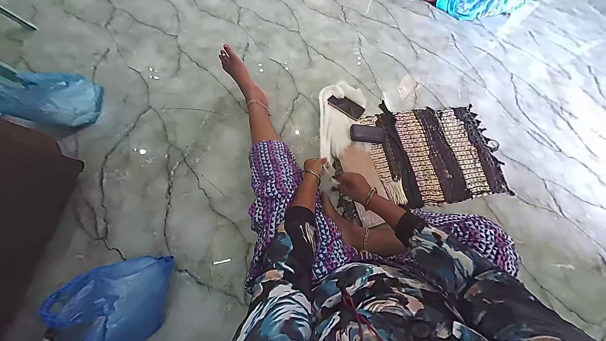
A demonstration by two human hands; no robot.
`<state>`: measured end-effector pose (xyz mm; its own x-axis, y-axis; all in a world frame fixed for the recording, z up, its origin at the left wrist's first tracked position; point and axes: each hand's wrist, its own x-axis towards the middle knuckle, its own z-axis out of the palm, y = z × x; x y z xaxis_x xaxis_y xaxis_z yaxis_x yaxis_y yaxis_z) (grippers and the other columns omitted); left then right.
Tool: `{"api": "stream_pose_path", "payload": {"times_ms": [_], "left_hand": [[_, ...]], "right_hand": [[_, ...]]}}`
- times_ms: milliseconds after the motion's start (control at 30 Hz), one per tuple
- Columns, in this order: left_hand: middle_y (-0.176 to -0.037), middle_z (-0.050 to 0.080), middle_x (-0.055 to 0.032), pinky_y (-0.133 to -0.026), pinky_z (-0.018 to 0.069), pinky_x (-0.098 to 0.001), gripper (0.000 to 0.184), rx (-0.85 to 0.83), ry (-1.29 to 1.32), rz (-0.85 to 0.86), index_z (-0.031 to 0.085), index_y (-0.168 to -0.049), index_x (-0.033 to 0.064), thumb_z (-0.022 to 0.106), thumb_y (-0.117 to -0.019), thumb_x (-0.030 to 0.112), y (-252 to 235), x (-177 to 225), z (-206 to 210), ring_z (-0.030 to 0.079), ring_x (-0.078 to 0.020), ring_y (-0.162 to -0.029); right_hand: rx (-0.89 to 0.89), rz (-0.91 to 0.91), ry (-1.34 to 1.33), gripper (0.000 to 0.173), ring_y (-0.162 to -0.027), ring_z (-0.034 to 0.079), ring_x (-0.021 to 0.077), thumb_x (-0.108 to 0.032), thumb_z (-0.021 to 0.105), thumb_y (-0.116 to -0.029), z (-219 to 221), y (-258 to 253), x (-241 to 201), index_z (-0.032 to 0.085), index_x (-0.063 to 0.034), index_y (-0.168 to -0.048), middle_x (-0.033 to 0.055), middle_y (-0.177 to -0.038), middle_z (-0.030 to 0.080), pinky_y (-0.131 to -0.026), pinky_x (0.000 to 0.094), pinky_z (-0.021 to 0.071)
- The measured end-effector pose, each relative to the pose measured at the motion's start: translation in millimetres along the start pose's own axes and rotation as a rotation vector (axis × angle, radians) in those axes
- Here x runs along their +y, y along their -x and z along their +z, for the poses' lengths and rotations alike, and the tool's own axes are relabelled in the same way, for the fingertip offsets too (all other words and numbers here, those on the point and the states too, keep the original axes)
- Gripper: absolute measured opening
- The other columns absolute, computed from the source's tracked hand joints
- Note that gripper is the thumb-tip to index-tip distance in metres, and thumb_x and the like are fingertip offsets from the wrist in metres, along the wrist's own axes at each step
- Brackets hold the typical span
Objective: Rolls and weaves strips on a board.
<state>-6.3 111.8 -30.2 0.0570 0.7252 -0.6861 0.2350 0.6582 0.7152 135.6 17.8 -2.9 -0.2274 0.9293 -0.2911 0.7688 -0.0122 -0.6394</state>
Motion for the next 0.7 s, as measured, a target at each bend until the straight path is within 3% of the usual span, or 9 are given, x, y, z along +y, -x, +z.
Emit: {"api": "stream_pose_path", "payload": {"times_ms": [67,133,200,267,367,433,533,633,700], "left_hand": [[-0.107,0.071,-0.0189,-0.085,0.0505,-0.0429,0.034,0.025,-0.075,0.06,0.068,-0.116,-0.0077,0.062,-0.1051,0.024,-5,-6,-2,0.063,-0.0239,-0.091],[-0.123,0.066,-0.0296,-0.101,0.0478,-0.0571,0.042,0.155,-0.147,0.164,0.062,-0.128,-0.0087,0.067,-0.1014,0.023,-11,-14,-2,0.063,-0.0407,-0.115],[-0.145,0.051,-0.034,-0.113,0.0402,-0.0623,0.067,0.289,-0.25,0.282,0.04,-0.152,-0.0045,0.069,-0.1003,0.027,-2,-13,-2,0.051,-0.0484,-0.135],[-0.147,0.049,-0.0318,-0.111,0.0419,-0.0591,0.076,0.424,-0.29,0.457,0.03,-0.159,-0.0004,0.069,-0.0993,0.025,15,-10,4,0.052,-0.0461,-0.134],[-0.136,0.06,-0.0287,-0.106,0.0477,-0.0568,0.059,0.3,-0.296,0.643,0.043,-0.149,-0.0049,0.066,-0.1008,0.021,45,-8,19,0.06,-0.0424,-0.125],[-0.123,0.067,-0.0267,-0.103,0.0495,-0.0534,0.044,0.009,-0.326,0.567,0.056,-0.137,-0.0083,0.061,-0.1038,0.019,63,-13,36,0.065,-0.0385,-0.116],[-0.123,0.068,-0.0254,-0.107,0.0486,-0.0443,0.038,-0.368,-0.412,0.392,0.065,-0.127,-0.01,0.065,-0.1029,0.019,73,-25,58,0.066,-0.0308,-0.117],[-0.106,0.071,-0.0184,-0.094,0.0499,-0.037,0.028,-0.471,-0.512,0.35,0.07,-0.112,-0.0087,0.069,-0.0997,0.016,77,-28,67,0.064,-0.0185,-0.096],[-0.1,0.071,-0.015,-0.09,0.0502,-0.0345,0.023,-0.483,-0.538,0.325,0.07,-0.107,-0.0086,0.068,-0.0999,0.013,73,-29,68,0.063,-0.0145,-0.09]], "right_hand": [[0.061,0.122,-0.284,0.023,-0.081,0.061,0.0168,-0.013,0.064,-0.0989,-2,23,14,0.07,0.0093,-0.096,0.0137,-0.087,0.068,-0.081,0.0342,0.0494],[0.006,0.275,-0.539,0.017,-0.065,0.051,0.0012,-0.011,0.065,-0.0991,-15,42,30,0.068,0.0022,-0.089,-0.0026,-0.074,0.06,-0.066,0.0215,0.0438],[-0.061,0.395,-0.719,0.014,-0.059,0.05,-0.0003,-0.008,0.062,-0.1004,-27,58,48,0.067,-0.0038,-0.087,-0.0077,-0.069,0.059,-0.059,0.019,0.0421],[-0.051,0.434,-0.798,0.017,-0.056,0.048,0.0004,-0.006,0.061,-0.1002,-32,70,63,0.064,-0.0071,-0.083,-0.0088,-0.065,0.056,-0.057,0.0185,0.0416],[0.0,0.422,-0.857,0.017,-0.054,0.047,0.0,-0.004,0.061,-0.0996,-34,77,77,0.064,-0.0071,-0.084,-0.0092,-0.064,0.054,-0.055,0.0176,0.0406],[0.05,0.404,-0.883,0.013,-0.053,0.046,-0.0006,-0.002,0.063,-0.0976,-30,77,80,0.065,-0.0056,-0.085,-0.0089,-0.064,0.056,-0.054,0.0173,0.0397],[0.081,0.388,-0.894,0.005,-0.055,0.047,-0.0002,0.0,0.067,-0.0942,-24,73,79,0.063,-0.0013,-0.097,-0.0059,-0.07,0.059,-0.055,0.0175,0.0396],[0.109,0.405,-0.865,0.008,-0.055,0.047,0.0002,-0.001,0.069,-0.0931,-25,71,79,0.062,-0.0011,-0.096,-0.005,-0.069,0.059,-0.055,0.0181,0.0396],[0.117,0.412,-0.86,0.006,-0.053,0.046,-0.0001,-0.005,0.068,-0.0959,-25,70,82,0.063,-0.0024,-0.093,-0.0059,-0.068,0.059,-0.054,0.0182,0.0394]]}}
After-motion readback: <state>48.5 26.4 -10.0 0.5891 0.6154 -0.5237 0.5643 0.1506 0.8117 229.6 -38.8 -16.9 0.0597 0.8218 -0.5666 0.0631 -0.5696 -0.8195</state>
